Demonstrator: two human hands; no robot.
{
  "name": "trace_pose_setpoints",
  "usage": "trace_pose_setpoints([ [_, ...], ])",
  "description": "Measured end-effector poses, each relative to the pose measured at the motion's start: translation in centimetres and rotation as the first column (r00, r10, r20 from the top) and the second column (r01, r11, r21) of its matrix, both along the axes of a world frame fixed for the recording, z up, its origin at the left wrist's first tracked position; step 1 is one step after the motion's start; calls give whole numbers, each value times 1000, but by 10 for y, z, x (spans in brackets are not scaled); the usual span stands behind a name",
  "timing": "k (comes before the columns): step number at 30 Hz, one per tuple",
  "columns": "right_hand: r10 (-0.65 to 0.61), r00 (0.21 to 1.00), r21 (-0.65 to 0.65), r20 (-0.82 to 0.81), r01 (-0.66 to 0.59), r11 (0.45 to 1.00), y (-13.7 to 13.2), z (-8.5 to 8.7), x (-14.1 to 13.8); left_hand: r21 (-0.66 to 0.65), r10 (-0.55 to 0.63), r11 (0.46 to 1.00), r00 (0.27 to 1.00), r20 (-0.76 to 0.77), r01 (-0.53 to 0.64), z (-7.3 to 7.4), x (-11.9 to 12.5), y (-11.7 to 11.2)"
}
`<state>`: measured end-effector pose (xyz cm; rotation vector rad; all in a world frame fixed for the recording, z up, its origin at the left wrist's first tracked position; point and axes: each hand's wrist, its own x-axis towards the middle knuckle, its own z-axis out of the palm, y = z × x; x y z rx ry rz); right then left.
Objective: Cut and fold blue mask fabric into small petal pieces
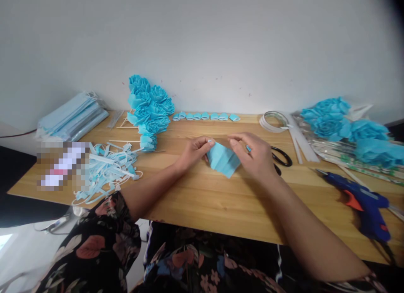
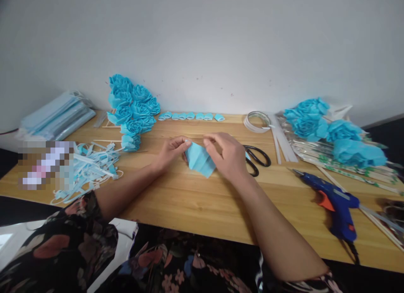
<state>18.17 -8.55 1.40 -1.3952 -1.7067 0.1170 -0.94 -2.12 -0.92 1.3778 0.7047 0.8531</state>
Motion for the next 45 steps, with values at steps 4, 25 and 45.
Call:
trace_pose_setpoints([
  [4,135,987,-162,90,-119,980,1,-2,-3,43,-14,999,1000,-9,14,1,3,-3],
  [25,-64,998,-234,-10,60,970,5,-2,3,-36,290,957,954,76,-288,-9,-9,20],
  [45,-178,944,-148,-276,141,979,8,-11,-10,516,182,854,965,-188,-60,-9,-6,0],
])
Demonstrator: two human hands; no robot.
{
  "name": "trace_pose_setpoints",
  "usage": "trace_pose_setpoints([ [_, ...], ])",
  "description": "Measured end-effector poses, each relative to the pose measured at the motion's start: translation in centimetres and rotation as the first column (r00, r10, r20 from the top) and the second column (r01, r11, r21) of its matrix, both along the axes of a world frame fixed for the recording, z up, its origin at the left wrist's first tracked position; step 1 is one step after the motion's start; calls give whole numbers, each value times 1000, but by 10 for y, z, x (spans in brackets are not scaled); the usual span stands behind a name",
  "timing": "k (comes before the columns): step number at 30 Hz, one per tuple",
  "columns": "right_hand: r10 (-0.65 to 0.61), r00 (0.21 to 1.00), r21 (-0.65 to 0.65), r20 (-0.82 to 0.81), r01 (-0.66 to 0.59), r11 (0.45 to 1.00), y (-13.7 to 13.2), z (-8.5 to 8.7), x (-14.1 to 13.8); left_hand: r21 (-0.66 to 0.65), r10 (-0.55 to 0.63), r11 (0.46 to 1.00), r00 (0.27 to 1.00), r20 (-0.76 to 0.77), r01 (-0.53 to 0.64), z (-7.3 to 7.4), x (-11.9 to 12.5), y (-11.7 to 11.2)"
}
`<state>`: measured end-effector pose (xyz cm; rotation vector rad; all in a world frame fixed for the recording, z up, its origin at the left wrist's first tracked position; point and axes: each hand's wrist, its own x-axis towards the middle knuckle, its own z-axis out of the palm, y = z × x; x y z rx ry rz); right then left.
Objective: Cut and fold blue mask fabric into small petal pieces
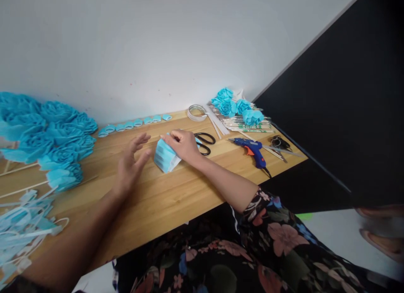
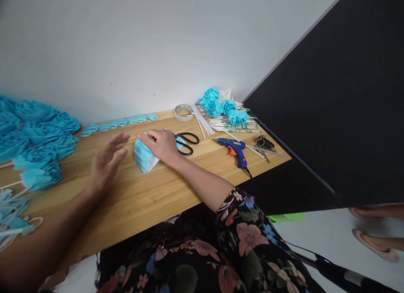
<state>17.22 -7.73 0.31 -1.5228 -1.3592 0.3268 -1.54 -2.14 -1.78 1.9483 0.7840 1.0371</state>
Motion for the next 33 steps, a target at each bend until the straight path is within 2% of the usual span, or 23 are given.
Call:
trace_pose_setpoints([
  [4,13,1000,-7,7,-13,1000,1,-5,-8,102,-101,988,986,-130,114,-7,7,-13],
  [10,152,974,-33,-165,-160,987,-1,-5,-13,-2,-113,993,962,-248,116,-12,12,-23],
  [13,200,958,-41,-205,-212,976,-4,-2,-14,-97,-126,989,976,-178,110,-11,13,-20],
  [16,244,943,-35,-227,-258,965,-4,-1,-13,-239,-126,964,992,-31,115,-10,12,-13],
  [20,213,941,12,-263,-218,976,3,-7,-6,-469,-33,875,982,185,118,-7,11,-7],
  [23,165,938,13,-306,-169,985,7,-11,0,-600,-5,769,940,341,221,0,11,-5],
  [26,154,931,8,-332,-161,987,8,-9,4,-668,36,681,898,439,300,7,13,-4],
  [33,131,943,11,-307,-135,991,1,2,4,-766,258,581,830,495,276,4,13,4],
])
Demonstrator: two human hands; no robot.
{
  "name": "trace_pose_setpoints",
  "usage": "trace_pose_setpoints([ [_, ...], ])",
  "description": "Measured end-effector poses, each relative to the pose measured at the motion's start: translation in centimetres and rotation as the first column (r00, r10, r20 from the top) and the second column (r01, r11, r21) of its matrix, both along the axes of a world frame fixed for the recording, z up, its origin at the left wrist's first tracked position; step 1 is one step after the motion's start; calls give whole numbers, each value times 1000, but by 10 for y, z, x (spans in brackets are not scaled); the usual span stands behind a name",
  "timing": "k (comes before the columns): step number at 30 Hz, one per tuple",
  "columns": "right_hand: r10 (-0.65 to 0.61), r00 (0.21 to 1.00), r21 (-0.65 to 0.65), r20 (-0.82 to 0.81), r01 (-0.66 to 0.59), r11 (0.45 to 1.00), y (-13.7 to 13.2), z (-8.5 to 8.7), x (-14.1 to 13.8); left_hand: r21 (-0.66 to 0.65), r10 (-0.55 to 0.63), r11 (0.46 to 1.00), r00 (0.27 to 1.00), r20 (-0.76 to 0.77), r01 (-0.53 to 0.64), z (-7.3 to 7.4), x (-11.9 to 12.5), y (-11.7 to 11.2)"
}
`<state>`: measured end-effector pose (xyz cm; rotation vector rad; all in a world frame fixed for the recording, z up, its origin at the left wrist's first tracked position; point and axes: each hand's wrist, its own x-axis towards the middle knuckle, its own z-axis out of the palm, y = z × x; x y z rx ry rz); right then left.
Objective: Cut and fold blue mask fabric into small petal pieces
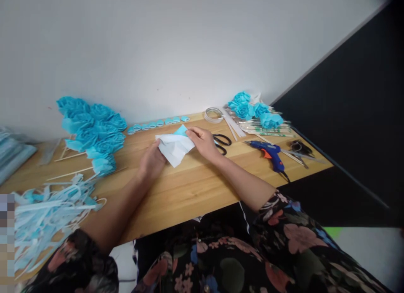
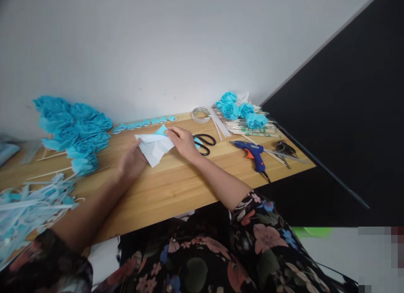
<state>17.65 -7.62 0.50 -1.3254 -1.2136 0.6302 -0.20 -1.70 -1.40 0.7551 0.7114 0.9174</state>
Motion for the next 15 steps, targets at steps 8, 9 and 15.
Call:
trace_pose_setpoints([
  [8,6,999,-47,-36,-8,999,5,-11,5,-108,44,994,995,85,-35,-1,-6,10],
  [9,19,999,-67,-33,-21,998,5,-13,6,-106,52,994,994,92,-42,0,-6,11],
  [15,172,981,-152,91,-157,976,1,-5,4,-51,36,998,994,103,-31,0,-5,7],
])
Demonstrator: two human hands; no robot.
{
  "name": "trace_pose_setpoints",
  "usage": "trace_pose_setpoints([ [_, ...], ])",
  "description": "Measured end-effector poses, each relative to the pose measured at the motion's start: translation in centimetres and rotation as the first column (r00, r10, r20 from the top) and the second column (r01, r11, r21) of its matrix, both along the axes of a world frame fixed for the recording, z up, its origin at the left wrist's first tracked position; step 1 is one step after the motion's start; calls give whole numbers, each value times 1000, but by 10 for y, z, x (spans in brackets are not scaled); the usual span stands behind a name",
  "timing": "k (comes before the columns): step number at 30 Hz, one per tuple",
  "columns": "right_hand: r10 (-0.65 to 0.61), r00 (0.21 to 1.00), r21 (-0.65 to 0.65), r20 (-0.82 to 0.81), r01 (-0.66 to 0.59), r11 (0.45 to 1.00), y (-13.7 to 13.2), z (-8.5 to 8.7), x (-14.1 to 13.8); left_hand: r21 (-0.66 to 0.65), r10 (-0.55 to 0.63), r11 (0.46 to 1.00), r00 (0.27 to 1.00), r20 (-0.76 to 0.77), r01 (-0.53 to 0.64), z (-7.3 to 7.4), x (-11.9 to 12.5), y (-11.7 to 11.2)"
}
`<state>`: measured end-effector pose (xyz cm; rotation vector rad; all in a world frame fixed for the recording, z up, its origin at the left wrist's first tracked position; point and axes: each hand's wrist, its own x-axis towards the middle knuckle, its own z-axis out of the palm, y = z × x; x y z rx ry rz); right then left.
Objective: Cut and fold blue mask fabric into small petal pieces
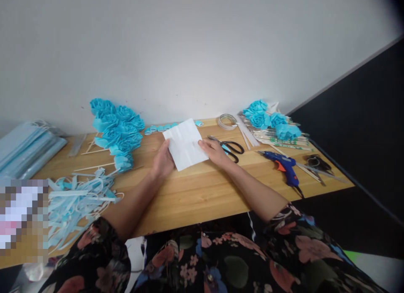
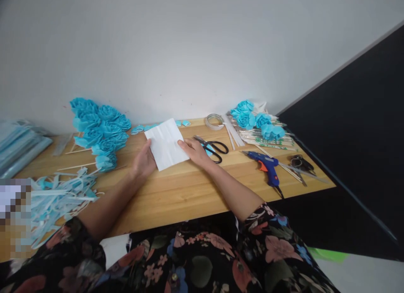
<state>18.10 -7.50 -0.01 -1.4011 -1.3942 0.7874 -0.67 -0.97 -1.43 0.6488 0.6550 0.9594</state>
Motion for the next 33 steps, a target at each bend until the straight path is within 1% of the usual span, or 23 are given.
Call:
trace_pose_setpoints([
  [3,1,1000,14,-6,-1,1000,-2,3,0,58,-3,998,1000,-31,5,-2,2,-6],
  [6,-87,996,12,-3,87,996,0,1,1,90,-36,995,996,-87,44,-3,1,-10],
  [9,-167,986,2,26,167,986,2,-3,1,119,-42,991,993,-113,56,-3,1,-12],
  [13,-181,982,32,44,180,983,1,-3,-2,146,-41,987,988,-147,63,-3,1,-12],
  [16,-190,981,62,47,187,980,-1,-2,-3,133,-42,989,979,-199,70,-5,2,-11],
  [20,-198,980,81,8,197,977,-3,0,-4,103,-38,993,982,-183,58,-7,2,-9],
  [23,-201,979,85,-30,203,976,-3,1,-7,84,-67,993,982,-177,83,-1,4,-9],
  [27,-187,982,112,-33,190,975,-3,1,-10,34,-107,992,958,-265,120,6,9,-10],
  [28,-179,983,112,-34,181,977,-3,0,-11,44,-98,992,949,-301,116,7,10,-10],
  [30,-157,987,100,-43,161,982,-3,-1,-12,122,-20,990,923,-384,72,5,13,-8],
  [31,-146,988,90,-48,150,985,-3,-1,-12,187,44,982,904,-426,40,3,14,-6],
  [33,-133,989,80,-56,137,987,-3,-1,-12,336,191,942,848,-494,-17,-2,15,-2],
])
